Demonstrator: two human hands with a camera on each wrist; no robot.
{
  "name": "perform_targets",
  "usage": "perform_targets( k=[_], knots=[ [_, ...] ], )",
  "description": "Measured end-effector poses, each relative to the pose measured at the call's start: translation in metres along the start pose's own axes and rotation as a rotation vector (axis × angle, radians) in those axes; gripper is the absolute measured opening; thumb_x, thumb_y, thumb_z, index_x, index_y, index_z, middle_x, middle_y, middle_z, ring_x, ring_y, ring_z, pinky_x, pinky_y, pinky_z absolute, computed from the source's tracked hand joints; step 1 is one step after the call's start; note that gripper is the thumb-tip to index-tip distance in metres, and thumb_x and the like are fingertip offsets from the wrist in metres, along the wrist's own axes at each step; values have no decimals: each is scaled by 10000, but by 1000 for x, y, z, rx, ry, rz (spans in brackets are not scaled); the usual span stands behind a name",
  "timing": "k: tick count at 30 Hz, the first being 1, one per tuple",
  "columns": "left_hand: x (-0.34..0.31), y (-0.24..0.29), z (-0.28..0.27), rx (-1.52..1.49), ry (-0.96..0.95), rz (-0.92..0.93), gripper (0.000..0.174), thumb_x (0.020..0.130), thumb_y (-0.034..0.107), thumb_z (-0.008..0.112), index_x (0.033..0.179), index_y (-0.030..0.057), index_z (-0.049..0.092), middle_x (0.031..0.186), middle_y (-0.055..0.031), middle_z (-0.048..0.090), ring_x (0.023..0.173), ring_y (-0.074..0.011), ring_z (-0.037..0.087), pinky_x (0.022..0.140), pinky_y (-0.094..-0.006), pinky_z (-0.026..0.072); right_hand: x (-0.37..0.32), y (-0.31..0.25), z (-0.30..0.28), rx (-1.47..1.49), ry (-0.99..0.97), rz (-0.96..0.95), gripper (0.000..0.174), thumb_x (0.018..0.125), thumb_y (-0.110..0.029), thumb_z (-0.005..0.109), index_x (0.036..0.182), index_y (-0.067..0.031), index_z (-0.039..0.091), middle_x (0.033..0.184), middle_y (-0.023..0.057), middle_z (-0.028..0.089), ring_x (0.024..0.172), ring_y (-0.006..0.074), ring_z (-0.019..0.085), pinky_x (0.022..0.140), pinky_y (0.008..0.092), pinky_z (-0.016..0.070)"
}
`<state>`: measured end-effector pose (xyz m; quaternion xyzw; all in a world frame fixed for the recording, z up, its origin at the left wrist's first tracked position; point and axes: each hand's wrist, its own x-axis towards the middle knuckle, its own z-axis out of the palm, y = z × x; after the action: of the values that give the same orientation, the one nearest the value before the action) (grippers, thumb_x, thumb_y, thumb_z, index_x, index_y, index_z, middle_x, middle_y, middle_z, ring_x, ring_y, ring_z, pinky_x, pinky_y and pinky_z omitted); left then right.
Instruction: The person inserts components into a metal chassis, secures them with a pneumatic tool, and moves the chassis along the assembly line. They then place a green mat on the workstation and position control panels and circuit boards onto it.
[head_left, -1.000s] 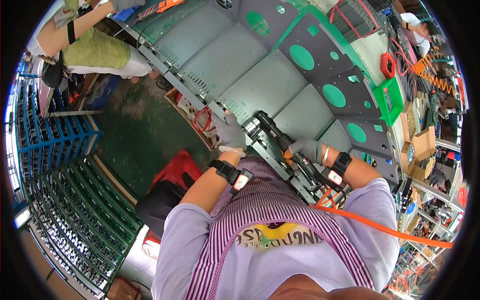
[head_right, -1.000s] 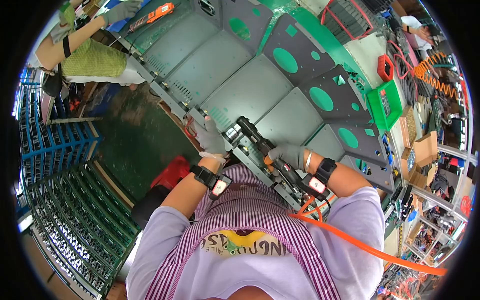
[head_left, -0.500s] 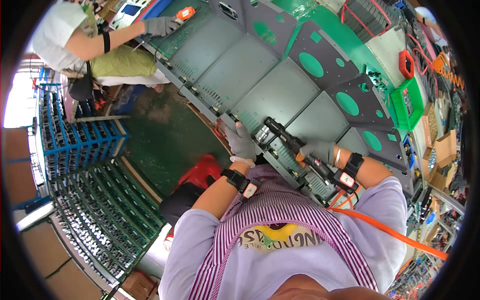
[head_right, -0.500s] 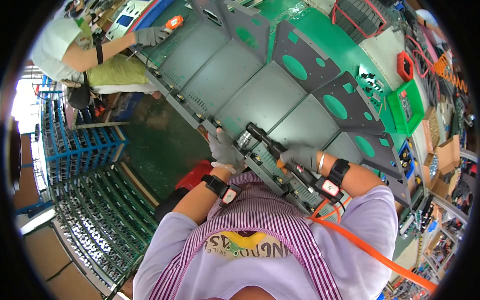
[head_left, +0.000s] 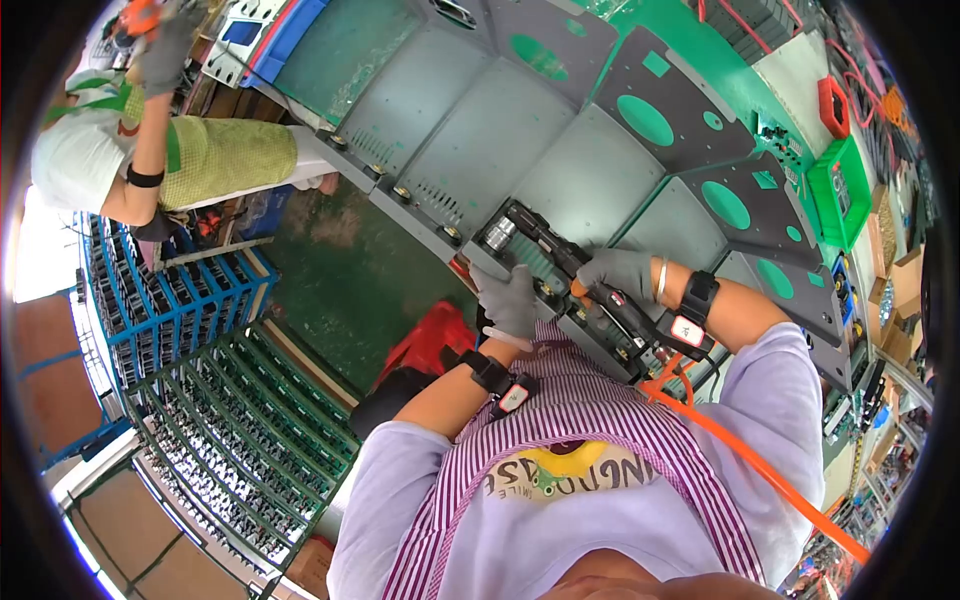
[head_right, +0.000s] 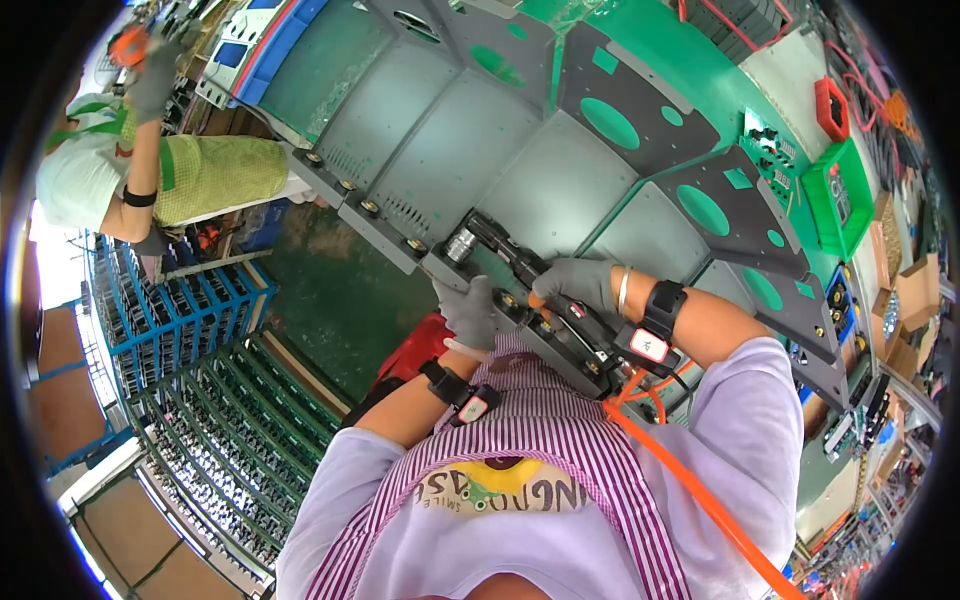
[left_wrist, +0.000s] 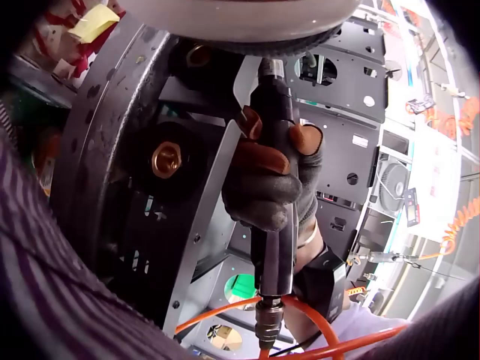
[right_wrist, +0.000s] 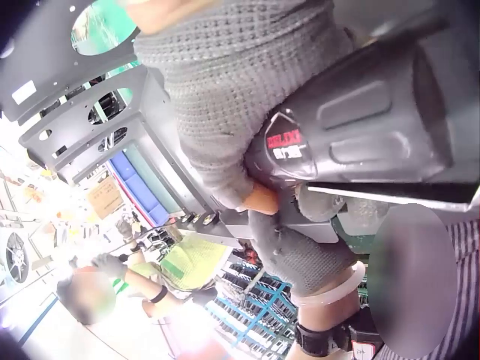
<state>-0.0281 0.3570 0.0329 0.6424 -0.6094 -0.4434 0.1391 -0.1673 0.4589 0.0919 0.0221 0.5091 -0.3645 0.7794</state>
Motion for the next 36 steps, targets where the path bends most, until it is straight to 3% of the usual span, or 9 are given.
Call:
perform_targets(
  k=[3,15,18,20,22,23,26,29,36],
  knots=[
    [1,13,-7,87,-126,-155,605,669,204,593,1193,38,340,1022,-212,550,877,-363,575,785,-414,455,-1,-3,3,8,13,16,177,703,-181,582,703,-9,539,585,85,540,453,175,548,437,296,497],
    [9,-22,-9,-51,-204,194,594,751,262,599,1236,27,347,1141,-216,451,974,-383,507,835,-413,415,2,-4,0,-30,32,-49,253,725,-234,564,784,10,543,613,105,563,488,178,566,458,317,505],
    [23,-19,-54,29,-566,293,569,787,304,576,1227,11,365,1115,-218,468,967,-361,518,833,-401,420,-7,-19,-6,77,34,-8,271,733,-250,551,815,7,535,615,102,554,496,176,568,463,342,513],
    [57,-57,-54,-76,-369,418,454,859,314,487,1169,-5,400,985,-174,533,889,-258,541,784,-372,429,1,-23,-13,86,8,-7,236,733,-221,546,824,-5,523,614,89,543,467,163,541,443,338,494],
    [90,-18,-61,-352,-273,295,465,876,352,444,1152,-21,409,888,-133,552,781,-208,542,687,-330,439,6,-33,-8,104,28,37,166,723,-148,546,820,-17,515,593,76,535,443,149,513,417,316,461],
    [107,1,-65,-492,-217,247,476,885,371,422,1143,-29,414,839,-112,561,726,-183,543,639,-309,444,21,-31,-9,93,-9,-37,265,736,-254,549,820,-4,525,619,105,544,464,191,543,448,334,499],
    [129,33,-35,-449,-126,115,548,855,419,450,1181,-19,401,869,-124,573,756,-207,555,683,-330,445,28,-46,13,30,29,-29,248,736,-249,547,798,-10,531,614,101,544,459,197,536,444,325,489],
    [129,26,-14,-444,12,164,589,829,420,485,1223,-4,380,907,-141,581,780,-234,565,707,-345,446,30,-47,12,-41,-21,2,218,729,-233,548,753,-16,542,617,87,551,468,190,542,458,313,485],
    [108,49,-22,-283,39,67,580,828,395,481,1242,4,368,916,-173,589,799,-276,576,725,-369,451,37,-38,4,-73,-29,-16,234,706,-233,544,733,0,554,629,90,565,504,184,565,481,302,485]
  ],
)
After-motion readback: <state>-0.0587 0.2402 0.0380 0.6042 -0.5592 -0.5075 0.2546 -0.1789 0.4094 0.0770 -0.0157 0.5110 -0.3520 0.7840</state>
